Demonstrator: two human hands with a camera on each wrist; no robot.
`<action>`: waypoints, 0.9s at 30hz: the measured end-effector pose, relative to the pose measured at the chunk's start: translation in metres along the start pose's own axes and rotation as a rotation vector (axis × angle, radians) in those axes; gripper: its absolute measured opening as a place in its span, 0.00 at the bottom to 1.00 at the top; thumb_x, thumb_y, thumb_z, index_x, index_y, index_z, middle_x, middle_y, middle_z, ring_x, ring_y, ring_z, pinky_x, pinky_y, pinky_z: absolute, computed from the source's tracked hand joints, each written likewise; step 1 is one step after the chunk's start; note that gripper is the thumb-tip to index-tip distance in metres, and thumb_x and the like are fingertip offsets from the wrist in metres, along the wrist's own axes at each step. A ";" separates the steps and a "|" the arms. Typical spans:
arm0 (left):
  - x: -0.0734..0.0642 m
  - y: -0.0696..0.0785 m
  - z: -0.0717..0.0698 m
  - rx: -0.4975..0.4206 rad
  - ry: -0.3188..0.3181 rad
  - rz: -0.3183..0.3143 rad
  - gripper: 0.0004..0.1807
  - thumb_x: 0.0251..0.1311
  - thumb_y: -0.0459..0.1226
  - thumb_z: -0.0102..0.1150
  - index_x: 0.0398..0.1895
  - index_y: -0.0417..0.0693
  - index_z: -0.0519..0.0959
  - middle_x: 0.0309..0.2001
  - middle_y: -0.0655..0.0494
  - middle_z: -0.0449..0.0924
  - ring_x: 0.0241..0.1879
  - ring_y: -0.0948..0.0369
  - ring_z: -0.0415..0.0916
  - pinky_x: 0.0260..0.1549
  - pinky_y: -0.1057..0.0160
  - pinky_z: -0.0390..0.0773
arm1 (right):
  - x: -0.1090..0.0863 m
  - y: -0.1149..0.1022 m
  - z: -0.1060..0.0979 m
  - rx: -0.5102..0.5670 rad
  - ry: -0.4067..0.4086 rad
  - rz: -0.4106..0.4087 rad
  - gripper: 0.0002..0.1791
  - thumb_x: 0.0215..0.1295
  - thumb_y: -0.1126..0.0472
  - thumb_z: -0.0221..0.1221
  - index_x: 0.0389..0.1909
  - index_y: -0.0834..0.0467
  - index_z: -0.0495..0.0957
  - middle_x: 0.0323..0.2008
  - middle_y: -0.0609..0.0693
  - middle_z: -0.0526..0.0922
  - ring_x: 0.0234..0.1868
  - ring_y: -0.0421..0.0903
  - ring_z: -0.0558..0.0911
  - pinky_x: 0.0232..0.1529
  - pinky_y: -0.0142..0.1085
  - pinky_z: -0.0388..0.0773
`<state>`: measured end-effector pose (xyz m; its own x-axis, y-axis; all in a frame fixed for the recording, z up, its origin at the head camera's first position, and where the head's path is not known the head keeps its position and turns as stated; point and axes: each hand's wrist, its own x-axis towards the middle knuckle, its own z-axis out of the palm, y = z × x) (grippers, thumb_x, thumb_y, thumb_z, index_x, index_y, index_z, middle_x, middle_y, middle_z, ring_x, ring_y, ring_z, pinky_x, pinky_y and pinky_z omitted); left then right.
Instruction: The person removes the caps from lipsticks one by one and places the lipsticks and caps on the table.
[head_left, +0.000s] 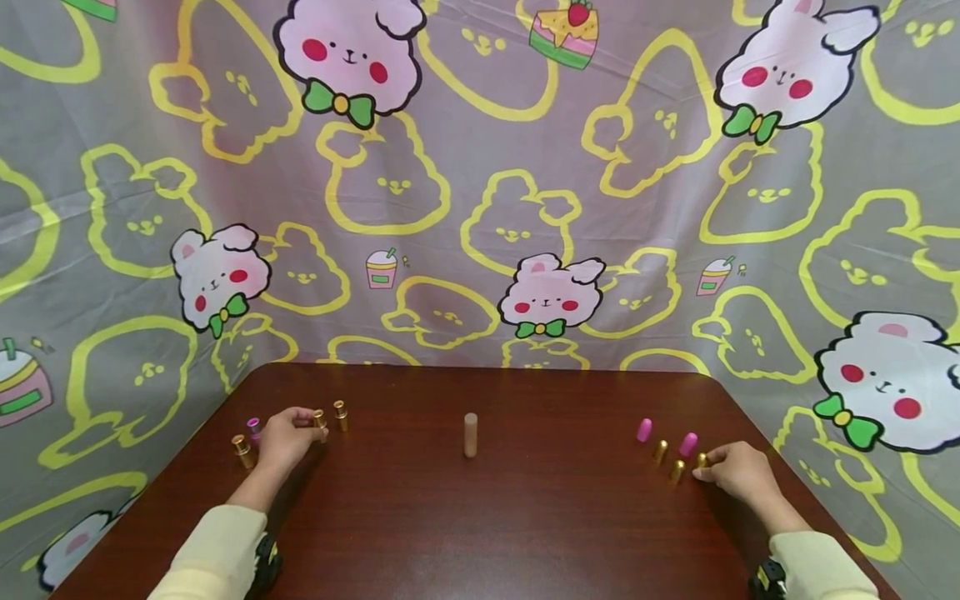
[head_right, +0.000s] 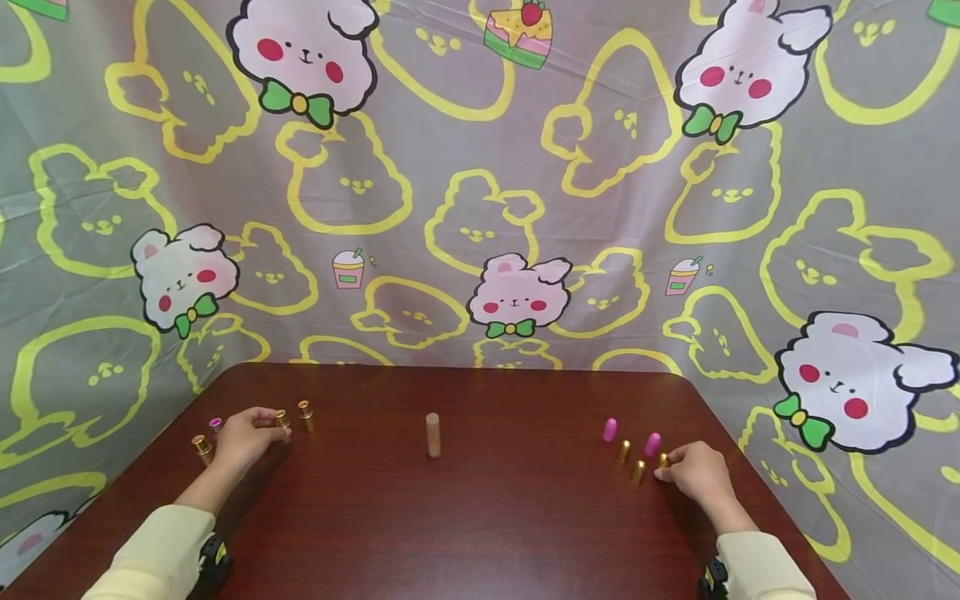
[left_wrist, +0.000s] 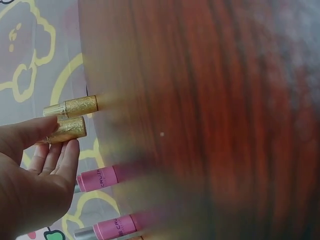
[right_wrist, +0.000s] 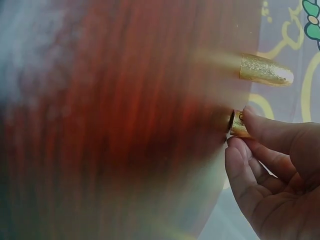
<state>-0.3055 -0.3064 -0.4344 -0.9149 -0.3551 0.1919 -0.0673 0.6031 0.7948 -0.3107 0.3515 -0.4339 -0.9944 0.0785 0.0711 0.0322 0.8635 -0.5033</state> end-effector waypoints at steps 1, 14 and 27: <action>0.000 0.000 0.000 0.002 -0.001 -0.001 0.17 0.49 0.30 0.69 0.40 0.28 0.77 0.36 0.37 0.81 0.37 0.45 0.76 0.30 0.60 0.71 | 0.000 0.000 0.000 -0.003 0.002 -0.002 0.17 0.48 0.59 0.73 0.29 0.70 0.82 0.21 0.51 0.80 0.25 0.47 0.76 0.25 0.39 0.71; 0.000 -0.001 0.000 0.029 -0.014 0.006 0.18 0.47 0.30 0.70 0.39 0.28 0.76 0.36 0.34 0.81 0.38 0.43 0.76 0.32 0.58 0.70 | -0.002 -0.005 -0.002 -0.029 0.026 -0.043 0.15 0.46 0.61 0.74 0.26 0.68 0.82 0.23 0.53 0.80 0.26 0.50 0.74 0.26 0.40 0.69; 0.001 0.001 0.001 0.081 -0.053 0.014 0.16 0.44 0.28 0.71 0.35 0.27 0.77 0.28 0.41 0.80 0.31 0.48 0.75 0.29 0.59 0.70 | -0.002 -0.002 0.002 -0.029 0.019 -0.066 0.11 0.46 0.64 0.73 0.17 0.62 0.79 0.15 0.45 0.73 0.22 0.46 0.69 0.23 0.38 0.65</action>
<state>-0.3068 -0.3050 -0.4338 -0.9354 -0.3099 0.1702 -0.0850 0.6644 0.7426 -0.3087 0.3483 -0.4346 -0.9924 0.0302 0.1195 -0.0300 0.8811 -0.4720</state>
